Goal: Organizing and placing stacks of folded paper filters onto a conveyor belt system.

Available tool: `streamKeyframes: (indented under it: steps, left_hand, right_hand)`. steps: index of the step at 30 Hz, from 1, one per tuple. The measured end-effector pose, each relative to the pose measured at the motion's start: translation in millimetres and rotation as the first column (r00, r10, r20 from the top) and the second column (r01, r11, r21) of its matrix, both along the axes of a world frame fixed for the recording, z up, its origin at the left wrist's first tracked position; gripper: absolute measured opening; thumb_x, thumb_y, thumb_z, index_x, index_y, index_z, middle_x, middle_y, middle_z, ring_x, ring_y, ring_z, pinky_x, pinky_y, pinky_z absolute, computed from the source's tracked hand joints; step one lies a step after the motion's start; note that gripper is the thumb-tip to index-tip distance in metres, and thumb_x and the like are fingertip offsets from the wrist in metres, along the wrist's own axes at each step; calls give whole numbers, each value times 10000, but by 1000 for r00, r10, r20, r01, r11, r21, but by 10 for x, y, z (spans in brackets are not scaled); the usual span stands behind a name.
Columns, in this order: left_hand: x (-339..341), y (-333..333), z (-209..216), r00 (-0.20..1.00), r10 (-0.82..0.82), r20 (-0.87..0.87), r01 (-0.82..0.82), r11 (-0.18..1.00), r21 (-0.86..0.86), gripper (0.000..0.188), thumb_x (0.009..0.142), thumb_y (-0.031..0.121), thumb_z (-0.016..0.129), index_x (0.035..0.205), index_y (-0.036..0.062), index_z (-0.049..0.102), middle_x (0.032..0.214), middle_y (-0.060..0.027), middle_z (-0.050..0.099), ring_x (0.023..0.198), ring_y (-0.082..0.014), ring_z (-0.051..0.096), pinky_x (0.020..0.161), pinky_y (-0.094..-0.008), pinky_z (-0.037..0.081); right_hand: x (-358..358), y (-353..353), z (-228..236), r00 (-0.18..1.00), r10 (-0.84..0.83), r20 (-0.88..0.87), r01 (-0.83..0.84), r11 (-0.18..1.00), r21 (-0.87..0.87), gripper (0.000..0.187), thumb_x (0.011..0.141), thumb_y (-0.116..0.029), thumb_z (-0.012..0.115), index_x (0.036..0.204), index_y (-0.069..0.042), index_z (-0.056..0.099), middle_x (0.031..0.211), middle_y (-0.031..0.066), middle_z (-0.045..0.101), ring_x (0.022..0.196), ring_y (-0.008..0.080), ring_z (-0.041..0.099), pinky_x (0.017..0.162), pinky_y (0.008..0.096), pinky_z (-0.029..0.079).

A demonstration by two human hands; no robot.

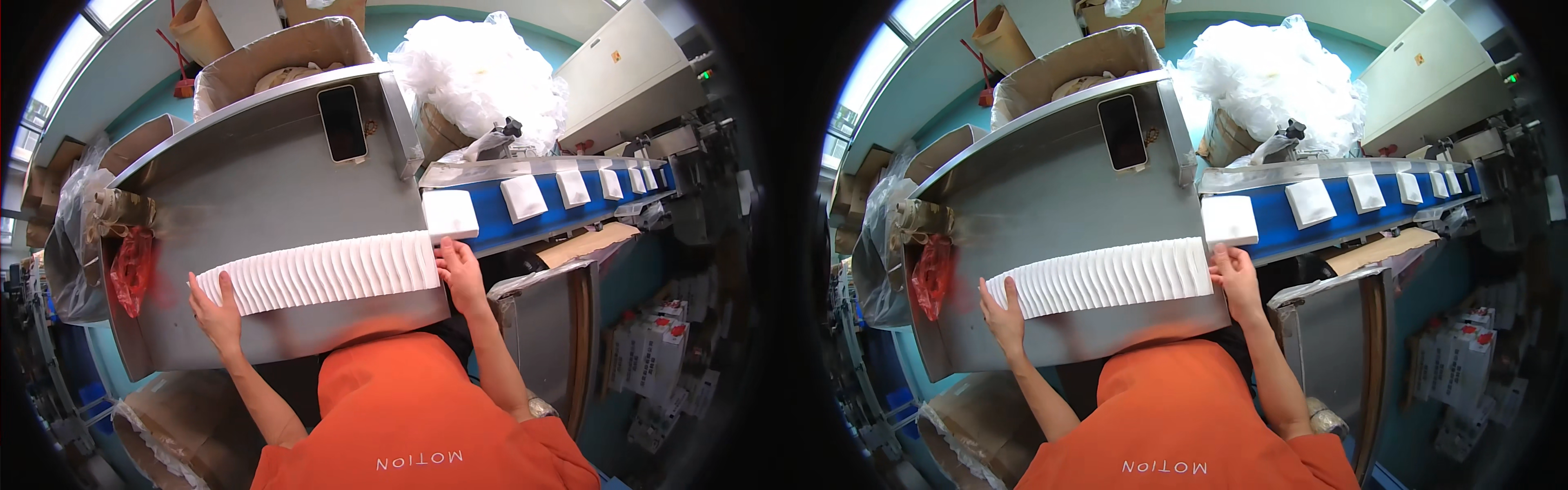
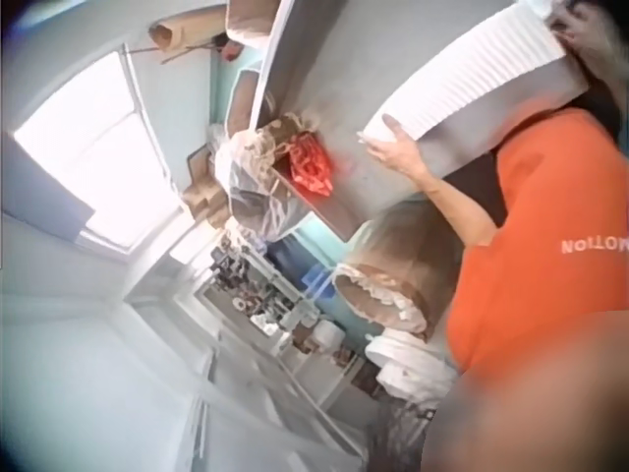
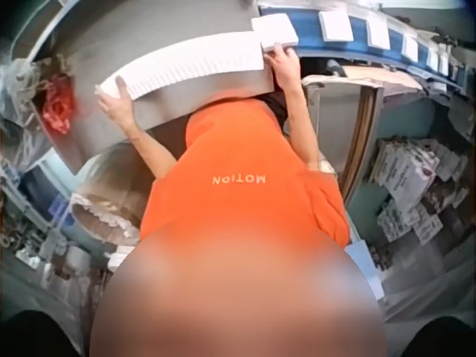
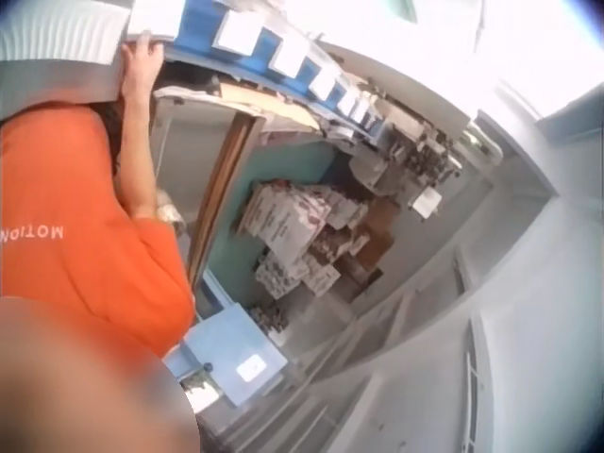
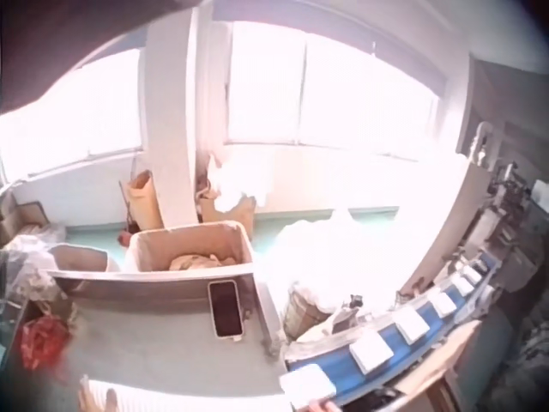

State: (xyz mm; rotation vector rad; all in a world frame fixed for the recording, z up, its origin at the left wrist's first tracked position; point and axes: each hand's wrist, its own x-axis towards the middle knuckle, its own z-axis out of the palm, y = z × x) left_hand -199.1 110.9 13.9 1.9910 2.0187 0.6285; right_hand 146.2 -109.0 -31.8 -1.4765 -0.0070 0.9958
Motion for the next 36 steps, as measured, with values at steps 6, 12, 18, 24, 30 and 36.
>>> streamKeyframes:
  steps: [6, 12, 18, 24, 30, 36]
  left_hand:
    - [26, 14, 16, 1000, -12, -10, 12, 1000, -17, 764, 918, 575, 531, 1454, 66, 336, 1390, -257, 419, 1277, -430, 435, 1040, -484, 374]
    - [46, -2, 19, 1000, 3, 7, -3, 999, -32, 766, 917, 576, 530, 1452, 60, 342, 1376, -263, 429, 1262, -434, 444, 1032, -488, 378]
    - [79, -38, 15, 1000, -8, -15, 7, 999, -31, 759, 918, 565, 537, 1441, 47, 356, 1363, -265, 443, 1250, -438, 451, 1024, -490, 385]
    - [111, -52, 17, 999, -39, 8, 39, 999, -28, 761, 928, 569, 515, 1457, 53, 333, 1394, -279, 412, 1274, -457, 430, 1047, -488, 370]
    - [114, -78, 61, 1000, -11, 7, 12, 1000, -25, 757, 914, 552, 555, 1441, 47, 353, 1360, -266, 440, 1249, -436, 454, 1021, -490, 389]
    - [205, -123, 51, 999, -46, 6, 46, 999, -23, 767, 911, 567, 547, 1444, 52, 350, 1363, -264, 440, 1251, -439, 449, 1026, -494, 383]
  right_hand:
    - [-389, 275, 211, 968, 249, 17, -250, 966, 67, 408, 983, -360, 559, 1174, -1, 590, 1012, 53, 663, 913, 127, 612, 832, 258, 475]
    - [-103, -189, 64, 898, 309, -314, -279, 950, 137, 350, 991, -215, 534, 1277, -13, 533, 1148, 47, 632, 1045, 149, 612, 873, 324, 510]
    - [-37, 4, -7, 998, 11, -64, -11, 1000, -3, 375, 1004, -333, 523, 1235, -38, 530, 1093, 72, 629, 975, 145, 604, 853, 298, 481]
    - [-376, 306, 209, 934, 295, 202, -294, 955, -33, 326, 976, -320, 575, 1124, -30, 599, 974, 13, 637, 901, 96, 565, 778, 261, 478]
    - [-135, -45, 33, 933, 203, -299, -175, 977, 118, 356, 955, -207, 581, 1250, -14, 530, 1106, 73, 640, 944, 153, 637, 728, 269, 530]
    - [-215, 140, 234, 919, 254, 300, -240, 967, -85, 476, 961, -415, 581, 1170, 12, 559, 1030, 94, 644, 907, 171, 614, 802, 289, 495]
